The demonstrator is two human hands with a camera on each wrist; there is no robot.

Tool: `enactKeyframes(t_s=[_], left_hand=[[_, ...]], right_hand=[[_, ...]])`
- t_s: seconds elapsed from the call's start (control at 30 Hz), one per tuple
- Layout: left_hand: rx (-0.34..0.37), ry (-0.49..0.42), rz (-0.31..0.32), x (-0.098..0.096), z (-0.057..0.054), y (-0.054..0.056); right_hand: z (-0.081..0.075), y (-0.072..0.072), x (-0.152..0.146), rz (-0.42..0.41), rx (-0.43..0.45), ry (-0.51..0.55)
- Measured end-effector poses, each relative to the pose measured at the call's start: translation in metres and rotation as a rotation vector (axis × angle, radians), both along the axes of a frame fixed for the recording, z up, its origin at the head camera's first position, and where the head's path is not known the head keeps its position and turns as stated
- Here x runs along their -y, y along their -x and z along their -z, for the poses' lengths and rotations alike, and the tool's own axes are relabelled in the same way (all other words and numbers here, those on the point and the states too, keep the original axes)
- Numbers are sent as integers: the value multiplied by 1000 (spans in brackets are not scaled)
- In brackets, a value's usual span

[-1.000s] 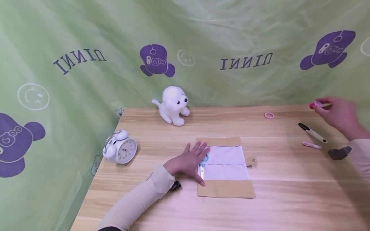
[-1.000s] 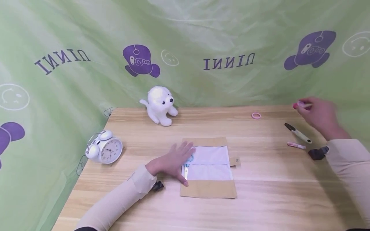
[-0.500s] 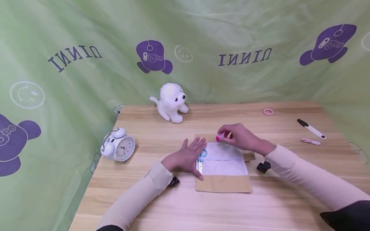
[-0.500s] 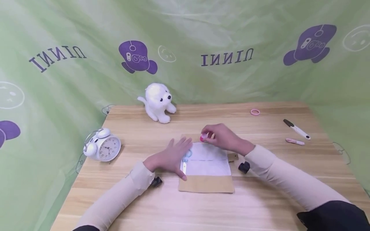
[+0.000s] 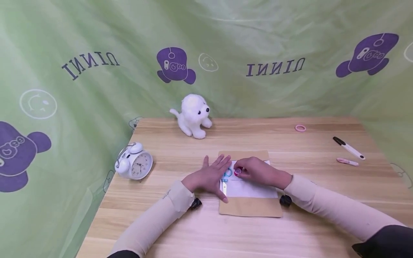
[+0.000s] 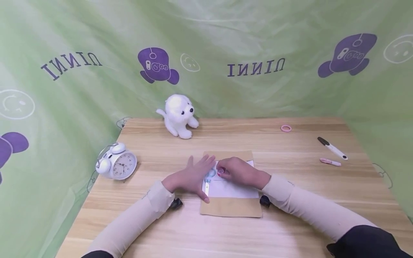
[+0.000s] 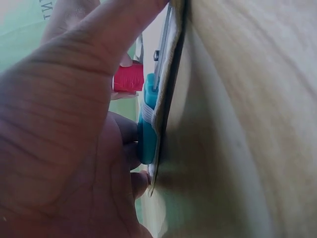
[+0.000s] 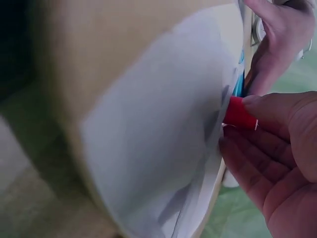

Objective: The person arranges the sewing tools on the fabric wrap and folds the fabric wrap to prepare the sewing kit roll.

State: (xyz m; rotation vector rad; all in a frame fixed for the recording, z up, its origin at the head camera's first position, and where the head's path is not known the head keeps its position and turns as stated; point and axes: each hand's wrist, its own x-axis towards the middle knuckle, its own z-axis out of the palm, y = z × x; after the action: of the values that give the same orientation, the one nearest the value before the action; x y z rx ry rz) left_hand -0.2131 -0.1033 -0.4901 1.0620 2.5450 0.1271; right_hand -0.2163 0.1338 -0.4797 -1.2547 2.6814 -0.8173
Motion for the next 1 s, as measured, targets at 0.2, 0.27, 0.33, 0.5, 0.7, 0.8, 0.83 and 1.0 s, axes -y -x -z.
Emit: enactKeyframes(t_s=[0.2,0.27,0.33,0.5,0.7,0.8,0.83,1.0], left_hand=[[-5,0,3,0,0,-1],[-9,-1,5,0,1,-1],[-10,-5,8,0,2,0],[-14,-9,7,1,5,1],[-5,-34,-6,2,7,3],[14,-48,-8,2,5,3],[17,-47,-9,2,4,2],[13,-31,-8,2,3,1]], right_hand=[[1,3,3,-37,43,-6],[0,5,3,-50,53,-5],[0,7,4,-60,68,-6],[-4,10,6,-9,195,-15],[-8,17,9,42,338,-20],[-6,20,9,63,392,-7],[-5,20,8,73,407,-1],[-2,24,7,118,426,-3]])
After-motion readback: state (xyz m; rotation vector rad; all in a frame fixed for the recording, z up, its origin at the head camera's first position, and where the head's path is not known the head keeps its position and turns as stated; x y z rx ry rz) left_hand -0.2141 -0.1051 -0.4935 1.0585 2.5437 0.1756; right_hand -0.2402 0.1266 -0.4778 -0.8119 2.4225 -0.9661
